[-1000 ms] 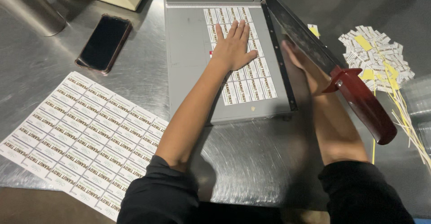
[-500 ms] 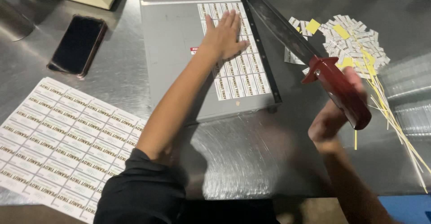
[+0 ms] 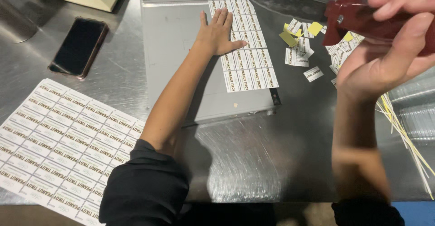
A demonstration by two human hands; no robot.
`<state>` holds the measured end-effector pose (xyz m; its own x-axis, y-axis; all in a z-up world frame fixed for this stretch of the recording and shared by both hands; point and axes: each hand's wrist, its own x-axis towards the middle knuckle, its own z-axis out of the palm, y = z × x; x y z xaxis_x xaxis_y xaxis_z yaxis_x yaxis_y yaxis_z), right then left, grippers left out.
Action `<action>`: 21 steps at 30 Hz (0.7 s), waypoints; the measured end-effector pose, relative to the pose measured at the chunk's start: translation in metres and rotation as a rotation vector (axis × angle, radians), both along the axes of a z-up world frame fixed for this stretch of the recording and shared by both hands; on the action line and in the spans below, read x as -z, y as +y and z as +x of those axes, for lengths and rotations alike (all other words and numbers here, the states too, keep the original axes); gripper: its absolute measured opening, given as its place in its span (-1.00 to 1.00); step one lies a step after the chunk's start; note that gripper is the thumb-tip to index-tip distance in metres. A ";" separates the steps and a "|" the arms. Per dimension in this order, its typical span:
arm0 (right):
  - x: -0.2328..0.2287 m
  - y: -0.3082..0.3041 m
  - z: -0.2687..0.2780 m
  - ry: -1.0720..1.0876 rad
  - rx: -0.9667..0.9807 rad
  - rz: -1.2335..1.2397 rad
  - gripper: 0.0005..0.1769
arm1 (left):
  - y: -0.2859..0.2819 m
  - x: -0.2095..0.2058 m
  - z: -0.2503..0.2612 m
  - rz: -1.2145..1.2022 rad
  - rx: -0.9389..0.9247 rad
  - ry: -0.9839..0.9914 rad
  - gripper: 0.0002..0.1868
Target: The person uses a manual paper cutter to slice a large sheet of printed labels into individual strips. They repeatedly align the paper against the cutter's guide, press down the lever to cut, and then reposition the sheet to continue the process. The cut strips accumulate on the table surface.
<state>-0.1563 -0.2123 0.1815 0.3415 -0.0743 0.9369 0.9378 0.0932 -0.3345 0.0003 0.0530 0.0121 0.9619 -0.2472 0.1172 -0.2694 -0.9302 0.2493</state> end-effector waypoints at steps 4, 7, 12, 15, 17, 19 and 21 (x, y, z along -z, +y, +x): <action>0.010 -0.006 0.002 0.011 -0.001 0.047 -0.79 | -0.007 0.002 0.008 -0.004 0.017 -0.001 0.34; 0.017 -0.007 -0.001 0.012 0.022 0.062 -0.83 | -0.013 0.003 0.013 0.005 0.023 -0.006 0.33; 0.015 -0.005 -0.005 -0.039 0.112 -0.005 -0.87 | -0.014 0.005 0.016 -0.005 0.018 -0.011 0.33; 0.014 -0.004 -0.009 -0.066 0.151 -0.051 -0.85 | -0.015 0.005 0.015 -0.010 0.009 -0.009 0.32; 0.015 -0.005 -0.012 -0.076 0.173 -0.094 -0.82 | -0.014 0.006 0.013 -0.012 0.011 -0.008 0.32; 0.016 -0.008 -0.014 -0.084 0.191 -0.142 -0.81 | -0.014 0.006 0.013 -0.006 0.008 -0.007 0.32; 0.018 -0.011 -0.014 -0.076 0.168 -0.150 -0.82 | -0.014 0.006 0.013 -0.002 0.007 -0.007 0.31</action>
<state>-0.1707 -0.2233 0.1632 0.2638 0.0175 0.9644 0.9591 -0.1116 -0.2603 0.0131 0.0387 0.0057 0.9591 -0.2540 0.1246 -0.2781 -0.9275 0.2497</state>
